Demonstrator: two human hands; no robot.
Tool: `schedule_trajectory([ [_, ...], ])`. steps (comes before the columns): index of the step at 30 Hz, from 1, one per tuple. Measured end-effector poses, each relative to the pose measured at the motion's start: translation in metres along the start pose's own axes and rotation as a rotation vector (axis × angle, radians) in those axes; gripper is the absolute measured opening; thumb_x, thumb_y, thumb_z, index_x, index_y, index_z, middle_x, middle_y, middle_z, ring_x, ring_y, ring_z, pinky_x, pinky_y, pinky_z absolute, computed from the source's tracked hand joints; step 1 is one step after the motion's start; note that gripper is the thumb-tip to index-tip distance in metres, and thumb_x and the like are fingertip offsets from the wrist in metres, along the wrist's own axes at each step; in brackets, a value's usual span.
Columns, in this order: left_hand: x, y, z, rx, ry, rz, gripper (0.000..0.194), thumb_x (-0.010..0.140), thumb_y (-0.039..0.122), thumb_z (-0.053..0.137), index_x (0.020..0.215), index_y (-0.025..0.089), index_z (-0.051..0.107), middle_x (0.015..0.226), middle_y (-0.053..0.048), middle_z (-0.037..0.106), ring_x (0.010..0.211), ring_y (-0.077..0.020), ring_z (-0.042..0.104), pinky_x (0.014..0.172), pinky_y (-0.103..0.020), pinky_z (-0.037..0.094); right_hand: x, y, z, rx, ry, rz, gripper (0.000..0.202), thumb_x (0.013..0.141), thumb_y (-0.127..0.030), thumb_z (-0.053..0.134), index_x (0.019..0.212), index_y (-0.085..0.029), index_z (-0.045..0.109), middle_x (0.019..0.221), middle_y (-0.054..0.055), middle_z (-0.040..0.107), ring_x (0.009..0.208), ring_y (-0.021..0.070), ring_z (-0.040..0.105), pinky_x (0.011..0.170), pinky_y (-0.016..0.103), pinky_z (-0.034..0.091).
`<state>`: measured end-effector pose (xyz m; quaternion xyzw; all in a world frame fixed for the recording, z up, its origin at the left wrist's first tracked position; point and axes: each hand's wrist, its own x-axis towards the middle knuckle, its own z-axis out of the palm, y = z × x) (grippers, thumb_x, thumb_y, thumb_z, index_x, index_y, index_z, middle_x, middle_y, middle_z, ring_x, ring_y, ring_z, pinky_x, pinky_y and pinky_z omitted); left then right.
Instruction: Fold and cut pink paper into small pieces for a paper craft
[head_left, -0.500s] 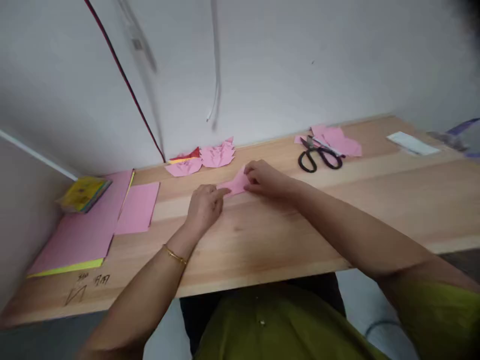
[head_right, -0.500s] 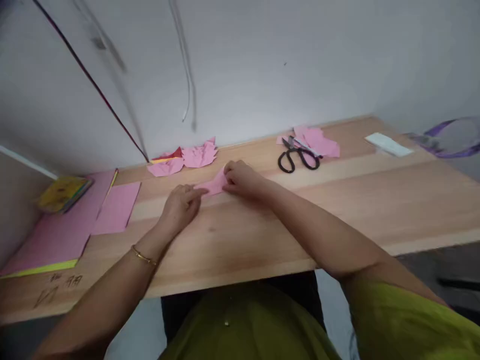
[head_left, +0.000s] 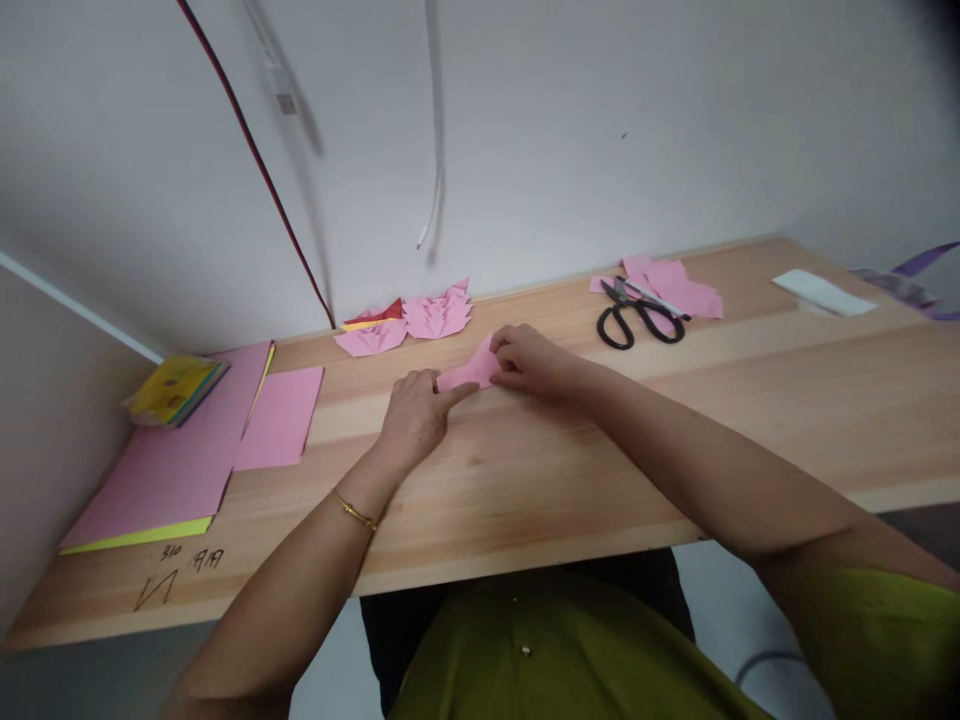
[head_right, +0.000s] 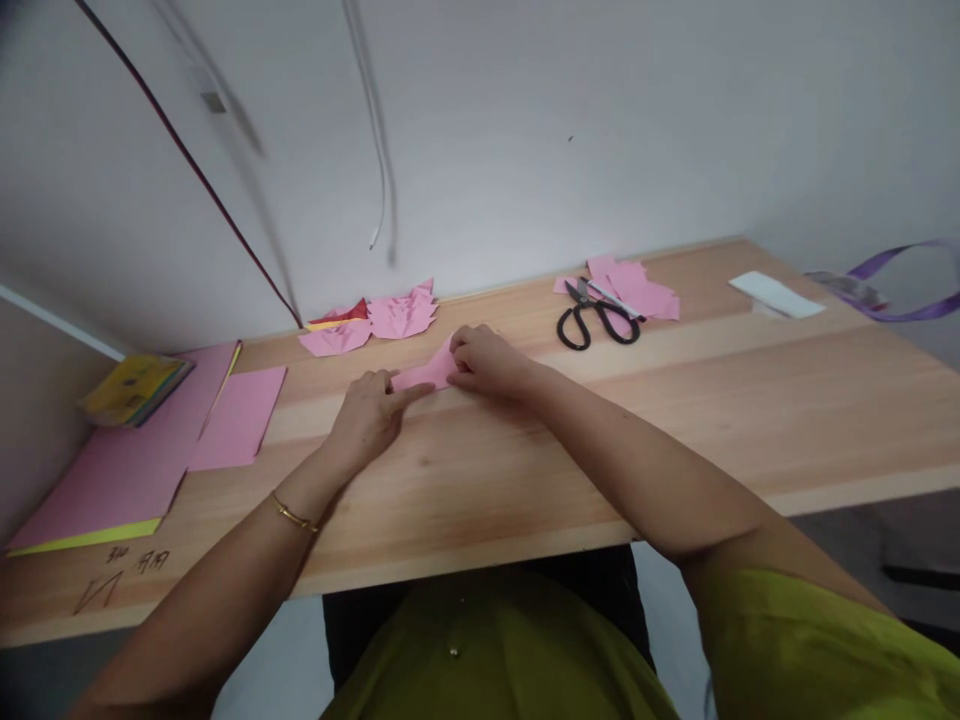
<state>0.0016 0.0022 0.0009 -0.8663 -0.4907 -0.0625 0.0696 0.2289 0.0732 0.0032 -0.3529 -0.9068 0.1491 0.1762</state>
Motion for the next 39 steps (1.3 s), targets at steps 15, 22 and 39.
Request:
schedule_trajectory([
  [15, 0.003, 0.001, -0.002, -0.032, -0.043, -0.049, 0.042, 0.087, 0.016, 0.044, 0.118, 0.037, 0.062, 0.083, -0.007, 0.048, 0.079, -0.0211, 0.046, 0.069, -0.034, 0.034, -0.001, 0.003, 0.002, -0.013, -0.006, -0.016, 0.027, 0.08, -0.031, 0.058, 0.059, -0.015, 0.054, 0.099, 0.01, 0.058, 0.089, 0.0204, 0.049, 0.083, 0.036, 0.036],
  [22, 0.001, 0.004, -0.003, -0.026, -0.06, -0.076, 0.042, 0.088, 0.018, 0.044, 0.122, 0.041, 0.058, 0.091, -0.007, 0.049, 0.085, -0.0218, 0.045, 0.075, -0.036, 0.033, 0.0, 0.004, 0.004, -0.026, -0.013, -0.013, 0.028, 0.08, -0.032, 0.057, 0.059, -0.015, 0.052, 0.098, 0.01, 0.057, 0.087, 0.0201, 0.049, 0.083, 0.036, 0.035],
  [39, 0.0, 0.006, -0.009, -0.008, 0.023, 0.149, 0.035, 0.09, 0.022, 0.044, 0.123, 0.028, 0.056, 0.101, -0.01, 0.06, 0.101, -0.0254, 0.045, 0.085, -0.044, 0.033, -0.007, -0.011, 0.004, -0.073, 0.091, -0.087, 0.02, 0.082, -0.017, 0.054, 0.1, -0.019, 0.062, 0.107, 0.011, 0.055, 0.096, 0.0238, 0.047, 0.082, 0.036, 0.036],
])
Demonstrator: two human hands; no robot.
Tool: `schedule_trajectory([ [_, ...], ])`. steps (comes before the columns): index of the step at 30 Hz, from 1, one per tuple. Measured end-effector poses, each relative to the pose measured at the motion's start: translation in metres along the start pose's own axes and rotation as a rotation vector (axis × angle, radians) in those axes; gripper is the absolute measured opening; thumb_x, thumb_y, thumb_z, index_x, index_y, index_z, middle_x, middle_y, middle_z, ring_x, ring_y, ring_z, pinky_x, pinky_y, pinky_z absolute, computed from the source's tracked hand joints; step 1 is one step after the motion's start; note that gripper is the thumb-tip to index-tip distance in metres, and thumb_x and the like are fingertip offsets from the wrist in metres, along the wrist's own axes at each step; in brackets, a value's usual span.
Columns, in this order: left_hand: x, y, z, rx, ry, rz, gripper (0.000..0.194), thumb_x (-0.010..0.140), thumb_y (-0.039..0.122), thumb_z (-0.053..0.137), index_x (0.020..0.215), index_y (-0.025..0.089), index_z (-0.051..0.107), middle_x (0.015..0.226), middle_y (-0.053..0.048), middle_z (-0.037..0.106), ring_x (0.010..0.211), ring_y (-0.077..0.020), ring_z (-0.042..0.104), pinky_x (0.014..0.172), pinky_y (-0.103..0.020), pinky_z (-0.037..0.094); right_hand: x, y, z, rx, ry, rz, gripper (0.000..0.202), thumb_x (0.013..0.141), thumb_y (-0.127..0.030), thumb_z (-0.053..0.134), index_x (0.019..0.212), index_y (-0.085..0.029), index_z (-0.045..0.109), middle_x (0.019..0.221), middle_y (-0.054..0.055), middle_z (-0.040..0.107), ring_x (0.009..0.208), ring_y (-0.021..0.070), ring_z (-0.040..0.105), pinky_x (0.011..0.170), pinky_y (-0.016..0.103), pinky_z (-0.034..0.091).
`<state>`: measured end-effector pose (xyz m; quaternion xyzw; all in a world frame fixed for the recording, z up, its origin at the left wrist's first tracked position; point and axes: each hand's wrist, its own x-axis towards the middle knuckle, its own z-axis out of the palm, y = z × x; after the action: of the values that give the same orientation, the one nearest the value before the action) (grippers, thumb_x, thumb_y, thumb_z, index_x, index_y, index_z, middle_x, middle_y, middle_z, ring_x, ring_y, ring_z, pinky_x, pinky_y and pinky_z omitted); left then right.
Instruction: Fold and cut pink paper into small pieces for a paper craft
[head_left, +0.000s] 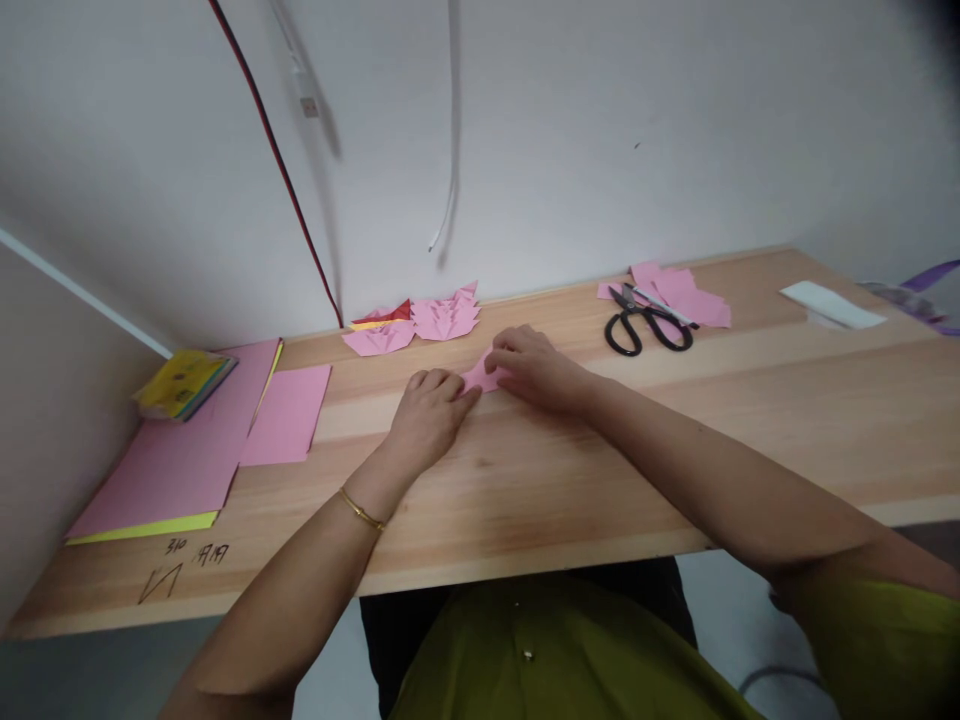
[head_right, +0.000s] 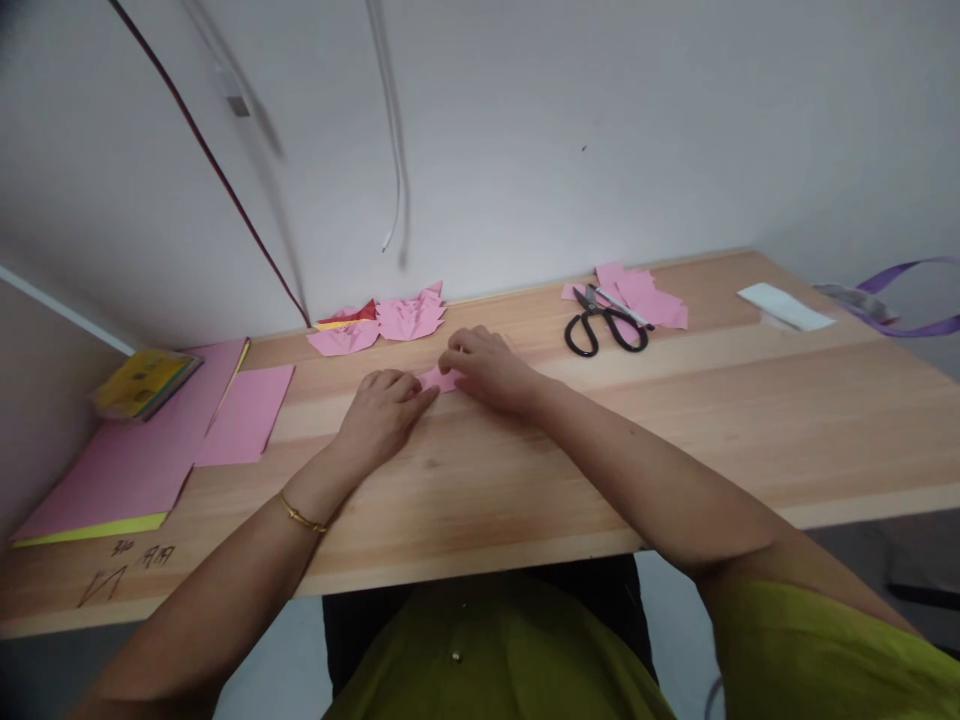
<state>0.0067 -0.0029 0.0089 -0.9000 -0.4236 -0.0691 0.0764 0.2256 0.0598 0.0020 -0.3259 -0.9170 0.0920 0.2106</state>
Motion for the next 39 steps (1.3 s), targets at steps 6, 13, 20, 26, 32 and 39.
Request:
schedule_trajectory([
  [6, -0.001, 0.001, -0.003, 0.031, -0.029, 0.008, 0.038, 0.089, 0.019, 0.046, 0.124, 0.029, 0.054, 0.098, -0.009, 0.061, 0.099, -0.025, 0.047, 0.084, -0.043, 0.032, 0.0, -0.002, -0.007, 0.073, -0.145, -0.234, 0.025, 0.088, -0.012, 0.044, 0.093, -0.019, 0.067, 0.093, 0.006, 0.063, 0.085, 0.0171, 0.053, 0.073, 0.027, 0.038],
  [13, -0.004, -0.003, -0.002, 0.003, -0.024, -0.006, 0.032, 0.089, 0.02, 0.047, 0.117, 0.028, 0.059, 0.105, -0.008, 0.063, 0.101, -0.0243, 0.05, 0.084, -0.042, 0.035, 0.001, -0.003, -0.013, 0.054, -0.202, -0.198, 0.021, 0.083, -0.009, 0.049, 0.08, -0.017, 0.068, 0.089, 0.006, 0.065, 0.083, 0.0173, 0.055, 0.07, 0.027, 0.039],
  [20, -0.013, -0.012, 0.002, -0.107, -0.001, 0.015, 0.032, 0.089, 0.017, 0.045, 0.116, 0.02, 0.061, 0.12, -0.009, 0.062, 0.11, -0.0234, 0.052, 0.09, -0.041, 0.043, -0.005, 0.005, -0.022, 0.078, -0.223, -0.092, 0.024, 0.08, -0.006, 0.051, 0.083, -0.018, 0.071, 0.096, 0.007, 0.069, 0.09, 0.0191, 0.06, 0.078, 0.03, 0.045],
  [26, -0.017, -0.015, 0.005, -0.156, 0.025, 0.051, 0.036, 0.086, 0.01, 0.045, 0.118, 0.016, 0.06, 0.124, -0.012, 0.061, 0.113, -0.0231, 0.053, 0.093, -0.043, 0.046, -0.008, 0.007, -0.028, 0.051, -0.246, -0.044, 0.025, 0.079, -0.007, 0.052, 0.083, -0.02, 0.073, 0.101, 0.005, 0.071, 0.094, 0.02, 0.062, 0.083, 0.033, 0.046],
  [32, -0.017, -0.013, 0.001, -0.162, 0.035, 0.08, 0.034, 0.085, 0.009, 0.044, 0.115, 0.013, 0.061, 0.122, -0.013, 0.061, 0.111, -0.0231, 0.054, 0.092, -0.042, 0.048, -0.011, 0.01, -0.034, 0.062, -0.24, -0.014, 0.022, 0.077, -0.009, 0.053, 0.079, -0.02, 0.072, 0.098, 0.005, 0.071, 0.09, 0.019, 0.064, 0.081, 0.03, 0.046],
  [39, -0.017, -0.017, -0.011, -0.282, 0.056, 0.038, 0.027, 0.081, 0.006, 0.047, 0.096, 0.017, 0.067, 0.106, -0.01, 0.067, 0.1, -0.0183, 0.058, 0.086, -0.035, 0.048, -0.013, 0.021, -0.03, 0.039, -0.018, 0.128, 0.025, 0.078, -0.008, 0.047, 0.09, -0.016, 0.068, 0.097, 0.008, 0.069, 0.09, 0.0199, 0.062, 0.079, 0.03, 0.045],
])
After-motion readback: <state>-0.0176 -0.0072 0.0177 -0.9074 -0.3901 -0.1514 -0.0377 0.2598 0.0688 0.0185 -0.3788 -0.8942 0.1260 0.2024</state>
